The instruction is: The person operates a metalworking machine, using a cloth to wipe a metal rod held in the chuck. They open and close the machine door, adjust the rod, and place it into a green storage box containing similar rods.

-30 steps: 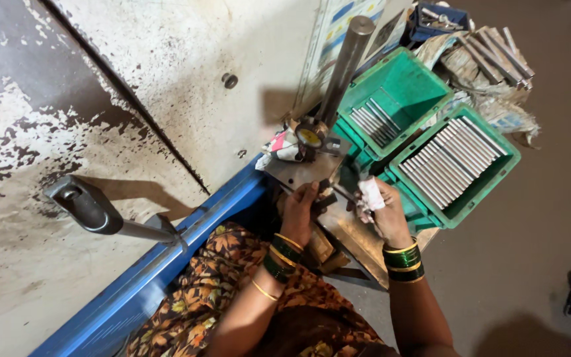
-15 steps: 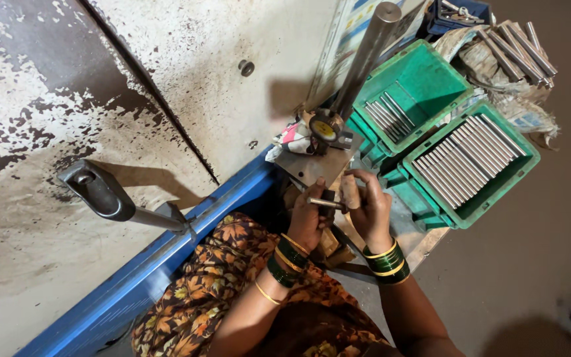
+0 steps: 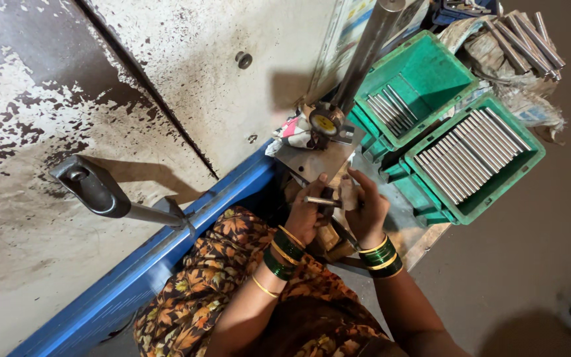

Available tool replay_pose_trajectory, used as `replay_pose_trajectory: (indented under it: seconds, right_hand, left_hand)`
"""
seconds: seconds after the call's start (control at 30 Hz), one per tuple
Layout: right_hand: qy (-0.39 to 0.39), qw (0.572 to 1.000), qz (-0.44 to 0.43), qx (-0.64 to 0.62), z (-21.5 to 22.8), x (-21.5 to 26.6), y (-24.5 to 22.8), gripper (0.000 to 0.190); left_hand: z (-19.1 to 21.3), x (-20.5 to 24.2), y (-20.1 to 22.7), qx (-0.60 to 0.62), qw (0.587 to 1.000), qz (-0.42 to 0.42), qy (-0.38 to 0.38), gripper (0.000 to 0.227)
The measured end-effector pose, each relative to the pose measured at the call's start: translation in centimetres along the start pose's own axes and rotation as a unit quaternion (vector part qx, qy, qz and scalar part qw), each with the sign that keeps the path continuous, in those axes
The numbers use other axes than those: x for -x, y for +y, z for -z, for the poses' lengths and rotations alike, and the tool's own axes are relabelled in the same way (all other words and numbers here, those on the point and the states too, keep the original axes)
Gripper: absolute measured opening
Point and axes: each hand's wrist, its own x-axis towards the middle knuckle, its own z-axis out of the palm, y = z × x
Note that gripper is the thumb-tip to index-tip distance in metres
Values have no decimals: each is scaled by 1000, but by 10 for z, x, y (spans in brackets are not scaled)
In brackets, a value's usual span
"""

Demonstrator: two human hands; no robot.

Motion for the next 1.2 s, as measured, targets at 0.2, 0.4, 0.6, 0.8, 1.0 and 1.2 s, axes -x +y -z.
replay_pose_trajectory:
  seconds: [0.2,0.4,0.6,0.8,1.0,1.2]
  right_hand:
    - [7,999,53,7,2,-2,-1,30]
    - [-10,999,34,9,0,-3,-8,34]
    - [-60,994,-83,-33,-4,-7,-17,35]
    - [-112,983,-105,-99,3,-18,-32,50]
    - [-138,981,-119,-69,0,-19,-35,61]
    - [-106,956,-198,-189,2,-11,-19,62]
  left_hand:
    - [0,-3,-3,-5,1000,-27,1,39]
    - [3,1,6,-54,998,-31,14,39]
    - [3,6,12,-67,997,-41,-9,41]
    - [6,7,14,-181,981,-56,34,42]
    - [12,-1,5,-135,984,-112,-17,51]
    - [31,-21,-18,-105,980,-30,166,31]
